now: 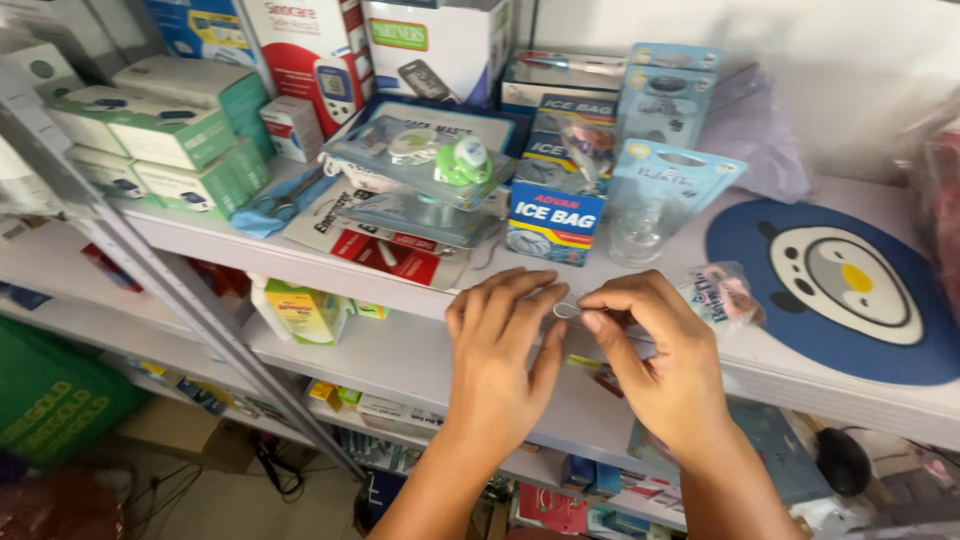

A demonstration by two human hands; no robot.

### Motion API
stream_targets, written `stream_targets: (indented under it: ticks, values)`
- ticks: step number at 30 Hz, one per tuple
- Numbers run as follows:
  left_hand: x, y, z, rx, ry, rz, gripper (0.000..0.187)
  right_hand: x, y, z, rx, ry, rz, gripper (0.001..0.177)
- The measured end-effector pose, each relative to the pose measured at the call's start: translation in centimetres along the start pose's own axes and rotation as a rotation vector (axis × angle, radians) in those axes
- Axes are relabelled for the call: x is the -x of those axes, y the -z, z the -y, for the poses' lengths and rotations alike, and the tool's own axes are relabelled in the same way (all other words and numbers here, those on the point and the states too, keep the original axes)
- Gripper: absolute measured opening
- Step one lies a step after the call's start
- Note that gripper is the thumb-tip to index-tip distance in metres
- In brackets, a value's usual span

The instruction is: The person organizes baby supplies on a shelf by picking up items like pacifiers and bottle brushes, examining their packaging, and placing them back. They handle multiple items including a pacifier, bottle brushes, and a hot water bag, moving them around the shelf to arrange them.

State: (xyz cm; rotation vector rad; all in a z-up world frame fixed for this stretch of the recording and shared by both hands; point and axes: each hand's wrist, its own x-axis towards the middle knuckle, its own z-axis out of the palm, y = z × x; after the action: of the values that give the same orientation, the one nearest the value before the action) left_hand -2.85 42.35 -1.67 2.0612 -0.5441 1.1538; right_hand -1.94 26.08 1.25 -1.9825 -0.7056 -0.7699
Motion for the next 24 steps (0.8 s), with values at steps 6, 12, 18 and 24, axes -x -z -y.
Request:
stream_targets:
  ticks: [6,12,18,24]
  values:
    - [-0.7,-2.2,-1.2,0.106,-0.087,0.005,0.04,1.1,2.1,-0.6,0.128,0.03,-0.07,0.014]
    - [-0.9,-3.3,-1.8,0.078,-0.089,0.031,0.031,1.7,3.0,-1.2,0.181,0.01,-0.103,0.012]
    - [-0.8,-4.0,-2.2,0.17,-0.044,0.06,0.027,2.6,3.8,-1.9,0.223,0.001,-0.148,0.011]
    - [-0.9,-4.2,-2.2,0.2,-0.028,-0.001,0.017,2.6,3.6,-1.4,0.143,-0.119,-0.203,0.017]
